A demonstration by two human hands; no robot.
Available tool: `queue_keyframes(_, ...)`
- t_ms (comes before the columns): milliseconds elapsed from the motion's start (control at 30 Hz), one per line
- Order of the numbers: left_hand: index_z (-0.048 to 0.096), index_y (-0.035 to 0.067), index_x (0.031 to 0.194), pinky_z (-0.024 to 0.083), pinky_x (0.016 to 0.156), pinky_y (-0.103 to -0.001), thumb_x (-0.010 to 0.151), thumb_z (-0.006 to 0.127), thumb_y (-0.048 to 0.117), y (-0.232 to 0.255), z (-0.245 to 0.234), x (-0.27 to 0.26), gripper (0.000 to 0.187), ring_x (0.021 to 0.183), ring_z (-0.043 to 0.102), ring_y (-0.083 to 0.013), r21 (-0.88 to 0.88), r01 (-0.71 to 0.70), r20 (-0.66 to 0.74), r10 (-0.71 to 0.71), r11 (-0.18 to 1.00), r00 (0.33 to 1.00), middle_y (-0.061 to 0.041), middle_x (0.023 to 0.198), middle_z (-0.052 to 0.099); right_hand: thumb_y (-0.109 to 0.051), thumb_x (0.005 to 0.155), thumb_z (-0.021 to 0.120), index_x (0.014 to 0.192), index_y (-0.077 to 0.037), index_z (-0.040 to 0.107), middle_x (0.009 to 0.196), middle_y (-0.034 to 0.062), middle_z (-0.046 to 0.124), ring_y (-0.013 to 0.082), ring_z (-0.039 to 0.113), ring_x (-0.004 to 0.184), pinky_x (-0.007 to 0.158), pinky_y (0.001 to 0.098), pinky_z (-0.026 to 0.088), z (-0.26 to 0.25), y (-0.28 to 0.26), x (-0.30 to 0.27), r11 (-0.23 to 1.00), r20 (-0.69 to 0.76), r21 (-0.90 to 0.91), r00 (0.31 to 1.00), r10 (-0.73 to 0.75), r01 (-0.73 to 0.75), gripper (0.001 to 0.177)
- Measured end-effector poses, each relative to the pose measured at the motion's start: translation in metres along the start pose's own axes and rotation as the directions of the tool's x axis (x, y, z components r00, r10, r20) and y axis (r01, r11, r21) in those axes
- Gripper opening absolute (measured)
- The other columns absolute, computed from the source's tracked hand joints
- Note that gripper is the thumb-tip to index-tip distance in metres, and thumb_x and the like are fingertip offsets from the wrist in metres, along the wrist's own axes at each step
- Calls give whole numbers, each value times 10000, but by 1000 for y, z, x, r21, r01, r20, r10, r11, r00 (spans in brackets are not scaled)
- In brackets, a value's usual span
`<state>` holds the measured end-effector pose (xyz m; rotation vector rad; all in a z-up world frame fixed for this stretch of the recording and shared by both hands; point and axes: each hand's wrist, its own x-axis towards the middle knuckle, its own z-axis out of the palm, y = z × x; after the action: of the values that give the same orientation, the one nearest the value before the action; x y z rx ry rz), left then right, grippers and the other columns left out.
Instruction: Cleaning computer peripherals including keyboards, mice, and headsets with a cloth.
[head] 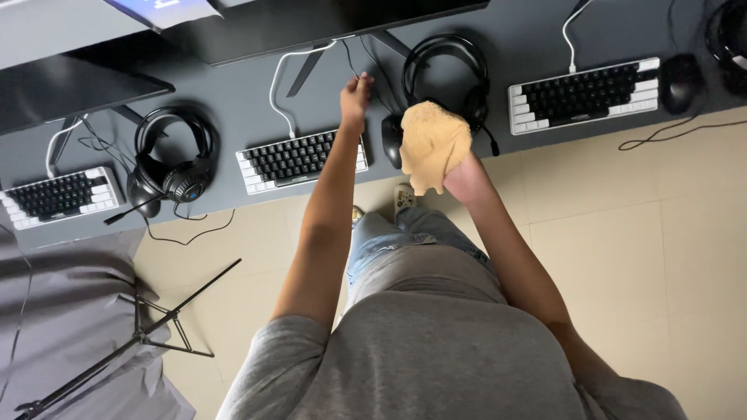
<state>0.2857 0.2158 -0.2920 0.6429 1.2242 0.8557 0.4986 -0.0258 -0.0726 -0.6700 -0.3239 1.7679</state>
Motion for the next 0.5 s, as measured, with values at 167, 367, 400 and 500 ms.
queue_keyframes(167, 671, 38, 959, 486, 700, -244, 1056, 543, 410, 58, 18, -99, 406, 765, 651, -102, -63, -236, -57, 233, 970, 971, -28, 858, 720, -441, 1092, 445, 1564, -63, 361, 1604, 102, 433, 246, 454, 1462, 1243, 425, 371, 2, 11, 68, 997, 62, 11, 995, -73, 72, 611)
queue_keyframes(367, 586, 61, 1083, 519, 641, -281, 1034, 551, 258, 98, 29, -170, 206, 680, 679, -101, 183, -513, -59, 530, 839, 846, -25, 713, 696, -433, 1079, 418, 1462, -57, 473, 1408, 112, 602, 242, 615, 1267, 1056, 407, 523, -32, 37, 201, 963, -42, -270, 999, 13, -24, 540)
queue_keyframes(400, 586, 61, 1083, 519, 641, -281, 1034, 551, 258, 99, 28, -178, 206, 680, 679, -101, 185, -517, -75, 536, 836, 841, -25, 713, 696, -433, 1079, 418, 1462, -57, 473, 1408, 112, 602, 242, 615, 1267, 1056, 407, 523, -40, 48, 214, 961, -28, -273, 999, 25, -32, 540)
queue_keyframes(500, 625, 57, 1051, 555, 679, -323, 1030, 573, 183, 106, 28, -192, 138, 725, 726, -138, 376, -566, 21, 604, 734, 797, -64, 768, 737, -385, 1101, 437, 1380, -60, 582, 1312, 67, 672, 183, 650, 1197, 1024, 343, 545, -47, 70, 248, 899, 4, -399, 980, 197, -179, 453)
